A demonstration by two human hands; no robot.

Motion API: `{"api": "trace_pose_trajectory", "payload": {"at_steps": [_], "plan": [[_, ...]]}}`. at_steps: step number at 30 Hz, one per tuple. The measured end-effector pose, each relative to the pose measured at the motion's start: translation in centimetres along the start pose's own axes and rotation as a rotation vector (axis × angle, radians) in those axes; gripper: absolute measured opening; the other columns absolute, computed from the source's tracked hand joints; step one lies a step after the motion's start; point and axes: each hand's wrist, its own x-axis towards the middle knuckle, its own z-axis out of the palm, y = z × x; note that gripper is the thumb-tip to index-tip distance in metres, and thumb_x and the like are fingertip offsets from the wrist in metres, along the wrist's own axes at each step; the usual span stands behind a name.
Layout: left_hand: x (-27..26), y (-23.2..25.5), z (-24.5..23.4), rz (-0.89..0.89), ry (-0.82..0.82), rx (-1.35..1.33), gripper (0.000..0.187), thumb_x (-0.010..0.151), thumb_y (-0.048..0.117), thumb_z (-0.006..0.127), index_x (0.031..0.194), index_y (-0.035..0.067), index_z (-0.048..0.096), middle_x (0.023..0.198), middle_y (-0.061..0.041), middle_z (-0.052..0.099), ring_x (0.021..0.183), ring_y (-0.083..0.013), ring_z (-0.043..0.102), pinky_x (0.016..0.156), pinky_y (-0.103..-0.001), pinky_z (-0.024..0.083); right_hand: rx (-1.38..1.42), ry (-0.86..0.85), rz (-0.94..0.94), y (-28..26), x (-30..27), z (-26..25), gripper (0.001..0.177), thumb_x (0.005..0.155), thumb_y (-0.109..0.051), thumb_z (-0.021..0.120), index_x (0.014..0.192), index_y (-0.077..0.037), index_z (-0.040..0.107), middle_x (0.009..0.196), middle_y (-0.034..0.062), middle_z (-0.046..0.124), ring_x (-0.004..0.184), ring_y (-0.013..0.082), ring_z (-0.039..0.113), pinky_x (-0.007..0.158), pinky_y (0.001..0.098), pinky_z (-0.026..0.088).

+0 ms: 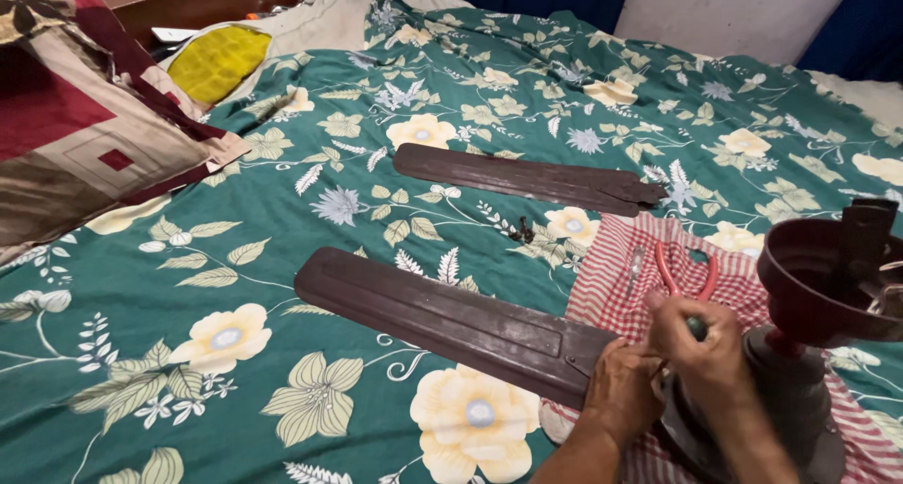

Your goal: The person attaches a ceiling fan blade to the fan motor housing using a screwdriver and pliers. They tighten the screws securing the blade and then remove the blade from the motor housing.

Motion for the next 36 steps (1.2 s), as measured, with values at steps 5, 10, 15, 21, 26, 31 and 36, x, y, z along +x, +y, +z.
{"api": "trace_pose_trajectory", "payload": {"at_steps": [5, 10, 15, 21, 26, 31, 36], "plan": [[0.4, -0.5, 1.1, 0.040, 0.055, 0.000, 0.014, 0.092, 0.011, 0.064, 0.096, 0.008, 0.077, 0.108, -0.008, 0.076, 0.109, -0.0250, 0.070, 0.116, -0.047, 0.042, -0.371, 0.583, -0.239, -2.7, -2.6, 2.2, 0.037, 0.107, -0.034, 0.071, 0.093, -0.001, 0.066, 0.073, 0.0002, 0.060, 0.066, 0.0080, 0.056, 0.059, 0.0255, 0.043], [-0.1, -0.9, 1.8, 0.013, 0.068, -0.009, 0.016, 0.093, 0.011, 0.063, 0.099, 0.006, 0.077, 0.112, -0.009, 0.076, 0.110, -0.0247, 0.070, 0.118, -0.046, 0.041, -0.206, 0.531, -0.077, -0.8, -0.8, 0.8, 0.043, 0.112, -0.032, 0.064, 0.084, 0.001, 0.064, 0.061, 0.0021, 0.055, 0.059, 0.0110, 0.049, 0.055, 0.0279, 0.037], [0.2, -0.9, 1.2, -0.031, -0.024, 0.022, 0.015, 0.095, 0.014, 0.065, 0.097, 0.006, 0.077, 0.106, -0.011, 0.075, 0.108, -0.0262, 0.069, 0.119, -0.045, 0.042, 0.263, -0.156, 0.064, 0.0, 2.0, -1.0, 0.053, 0.108, -0.031, 0.061, 0.064, -0.002, 0.059, 0.052, -0.0018, 0.054, 0.045, 0.0083, 0.047, 0.043, 0.0272, 0.036], [0.4, -1.1, 0.7, 0.047, -0.077, 0.015, 0.016, 0.091, 0.018, 0.066, 0.099, 0.009, 0.077, 0.108, -0.010, 0.075, 0.114, -0.0254, 0.068, 0.120, -0.046, 0.039, -0.286, 0.648, -0.106, -1.0, -2.8, 3.9, 0.041, 0.110, -0.033, 0.070, 0.086, -0.001, 0.061, 0.068, 0.0061, 0.058, 0.062, 0.0162, 0.056, 0.061, 0.0329, 0.045], [0.2, -0.9, 0.4, 0.070, -0.013, -0.080, 0.017, 0.089, 0.019, 0.068, 0.099, 0.007, 0.076, 0.106, -0.012, 0.074, 0.107, -0.0282, 0.069, 0.115, -0.048, 0.039, -0.491, 0.712, -0.298, -1.8, -3.7, 3.3, 0.035, 0.110, -0.032, 0.070, 0.096, 0.000, 0.067, 0.082, 0.0077, 0.067, 0.073, 0.0137, 0.065, 0.073, 0.0311, 0.051], [0.8, 0.1, 0.1, 0.041, 0.018, -0.014, 0.012, 0.092, 0.013, 0.065, 0.088, 0.007, 0.074, 0.094, -0.011, 0.072, 0.099, -0.0293, 0.070, 0.113, -0.047, 0.043, -0.225, 0.364, 0.014, -1.8, -0.8, 1.3, 0.037, 0.103, -0.031, 0.066, 0.081, -0.002, 0.070, 0.060, 0.0056, 0.060, 0.054, 0.0133, 0.054, 0.051, 0.0302, 0.041], [0.4, -0.2, 0.4, 0.013, 0.013, -0.022, 0.011, 0.087, 0.008, 0.064, 0.091, 0.005, 0.074, 0.094, -0.012, 0.073, 0.096, -0.0299, 0.069, 0.114, -0.047, 0.044, 0.312, -0.125, 0.000, 0.1, 0.3, -0.9, 0.046, 0.104, -0.028, 0.066, 0.067, -0.002, 0.060, 0.055, -0.0026, 0.055, 0.049, 0.0058, 0.048, 0.045, 0.0251, 0.039]]}}
